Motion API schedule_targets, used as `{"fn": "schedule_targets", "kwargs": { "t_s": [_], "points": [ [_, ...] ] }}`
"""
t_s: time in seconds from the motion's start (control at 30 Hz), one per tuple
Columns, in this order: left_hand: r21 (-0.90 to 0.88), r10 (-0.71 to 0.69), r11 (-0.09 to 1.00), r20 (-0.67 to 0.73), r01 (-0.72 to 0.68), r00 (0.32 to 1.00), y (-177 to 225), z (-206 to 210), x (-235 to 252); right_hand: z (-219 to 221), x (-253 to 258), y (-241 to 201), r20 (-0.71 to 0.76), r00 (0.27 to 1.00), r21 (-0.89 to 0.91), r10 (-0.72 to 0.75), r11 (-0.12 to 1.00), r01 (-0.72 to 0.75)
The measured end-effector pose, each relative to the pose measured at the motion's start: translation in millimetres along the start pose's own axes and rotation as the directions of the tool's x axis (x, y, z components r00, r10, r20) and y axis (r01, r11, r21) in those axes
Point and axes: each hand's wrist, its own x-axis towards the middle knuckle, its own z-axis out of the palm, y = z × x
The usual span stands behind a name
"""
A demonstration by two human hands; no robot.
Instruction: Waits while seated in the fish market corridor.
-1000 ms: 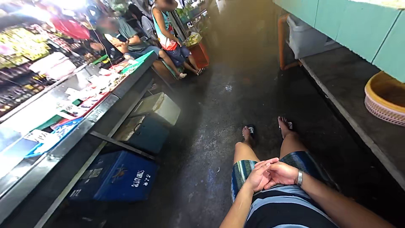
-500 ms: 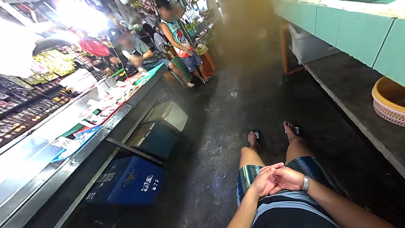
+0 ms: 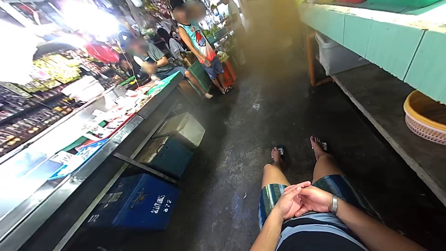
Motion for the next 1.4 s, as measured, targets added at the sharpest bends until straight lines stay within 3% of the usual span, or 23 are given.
{"fn": "schedule_targets", "kwargs": {
  "t_s": [0.07, 0.13, 0.17, 0.23, 0.27, 0.3, 0.67, 0.7, 0.77, 0.8, 0.83, 0.87, 1.0, 1.1, 1.13, 1.23, 1.37, 1.4],
  "points": [
    [0.012, -0.008, 1.000, -0.003, 0.008, 1.000, 0, 3, 2, 20, -11, -12, -0.060, 0.998, -0.060, 0.013, 0.998, -0.017],
    [0.014, -0.036, 0.999, 0.008, 0.036, 0.999, 0, 7, 4, 74, -24, -34, -0.384, 0.920, -0.150, 0.083, 0.977, -0.151],
    [0.008, -0.045, 0.999, 0.020, 0.045, 0.999, -2, 7, 5, 84, -25, -37, -0.452, 0.887, -0.158, 0.089, 0.971, -0.178],
    [-0.005, -0.033, 0.999, 0.044, 0.033, 0.998, -6, 4, 6, 31, -22, -17, -0.128, 0.991, -0.076, 0.030, 0.996, -0.040],
    [-0.009, -0.027, 1.000, 0.045, 0.028, 0.999, -6, 3, 6, 9, -15, -7, 0.001, 1.000, -0.024, 0.001, 1.000, -0.001],
    [-0.010, -0.023, 1.000, 0.035, 0.023, 0.999, -5, 3, 4, 2, -10, -2, 0.026, 1.000, 0.002, -0.011, 1.000, 0.011],
    [-0.002, -0.029, 1.000, 0.035, 0.029, 0.999, -6, 4, 6, 13, -16, -7, -0.007, 1.000, -0.015, -0.013, 1.000, 0.013],
    [-0.003, -0.030, 1.000, 0.030, 0.030, 0.999, -6, 5, 6, 21, -19, -10, -0.069, 0.998, -0.043, 0.007, 0.999, -0.010],
    [-0.007, -0.043, 0.999, 0.015, 0.043, 0.999, -4, 5, 4, 56, -19, -15, -0.411, 0.909, -0.083, 0.064, 0.991, -0.108],
    [-0.015, -0.050, 0.999, 0.005, 0.050, 0.999, -3, 4, 2, 28, -16, -11, -0.211, 0.976, -0.057, 0.058, 0.996, -0.071],
    [-0.021, -0.051, 0.998, 0.003, 0.051, 0.999, -2, 2, 2, 8, -10, -5, -0.072, 0.997, -0.009, 0.037, 0.999, -0.038],
    [-0.019, -0.049, 0.999, -0.002, 0.049, 0.999, -1, 2, 1, 0, -5, -2, -0.027, 0.999, 0.026, 0.022, 0.999, -0.022],
    [0.011, -0.015, 1.000, 0.011, 0.015, 1.000, 1, 5, 2, 22, -13, -12, -0.063, 0.998, -0.037, 0.013, 0.999, -0.016],
    [0.020, -0.040, 0.999, 0.010, 0.040, 0.999, -1, 9, 5, 87, -30, -38, -0.392, 0.918, -0.175, 0.061, 0.975, -0.139],
    [0.011, -0.045, 0.999, 0.012, 0.045, 0.999, -2, 9, 5, 85, -29, -35, -0.416, 0.907, -0.164, 0.062, 0.976, -0.141],
    [-0.007, -0.039, 0.999, 0.022, 0.039, 0.999, -2, 7, 3, 8, -14, -5, -0.061, 0.998, -0.006, 0.014, 1.000, -0.014],
    [0.026, -0.091, 0.995, -0.055, 0.092, 0.994, 21, 22, -6, 12, -7, -6, -0.048, 0.999, -0.002, 0.015, 1.000, -0.015],
    [0.013, -0.171, 0.984, -0.220, 0.179, 0.960, 31, 41, -6, 13, -7, -6, -0.051, 0.999, -0.005, 0.014, 1.000, -0.015]
  ]
}}
